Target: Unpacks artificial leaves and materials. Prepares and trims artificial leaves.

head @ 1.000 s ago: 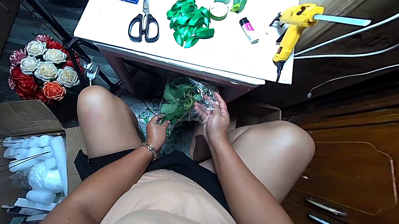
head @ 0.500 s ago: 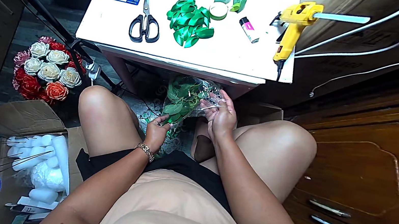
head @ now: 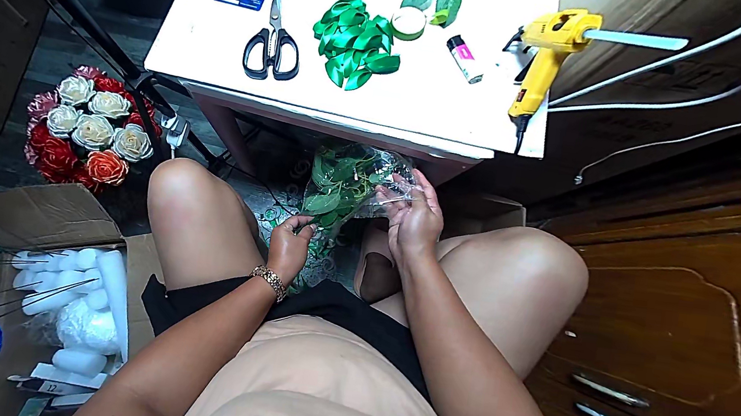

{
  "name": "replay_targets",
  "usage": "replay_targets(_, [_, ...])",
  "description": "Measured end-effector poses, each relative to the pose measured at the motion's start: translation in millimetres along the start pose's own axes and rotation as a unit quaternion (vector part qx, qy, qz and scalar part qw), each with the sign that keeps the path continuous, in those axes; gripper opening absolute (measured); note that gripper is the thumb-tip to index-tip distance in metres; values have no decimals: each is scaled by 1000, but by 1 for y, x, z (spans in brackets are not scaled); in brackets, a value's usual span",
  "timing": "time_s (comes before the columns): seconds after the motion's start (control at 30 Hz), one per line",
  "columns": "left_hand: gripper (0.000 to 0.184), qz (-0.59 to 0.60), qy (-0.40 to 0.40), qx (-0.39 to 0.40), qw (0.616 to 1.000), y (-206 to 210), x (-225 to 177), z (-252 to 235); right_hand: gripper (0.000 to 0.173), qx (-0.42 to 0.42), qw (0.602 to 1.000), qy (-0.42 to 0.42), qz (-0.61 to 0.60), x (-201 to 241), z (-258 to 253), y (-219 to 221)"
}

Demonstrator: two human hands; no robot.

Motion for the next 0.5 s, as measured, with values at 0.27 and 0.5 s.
replay_targets(0.27, [11,141,4,56,988,-12,5,31,39,-12,1000,11,-23,0,-4,-2])
replay_targets(0.5, [14,217,-85,-32,972,-37,22,41,38,-20,999,7,-43,4,-5,-5])
Point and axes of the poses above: each hand's wrist, its own z-axis away from the middle knuckle, its own y-axis out of the palm, x = y × z, the point moved 10 cm from there along -z, towards the middle knuckle, and after that the axes turned 4 degrees about x, right-handed, at the moved point
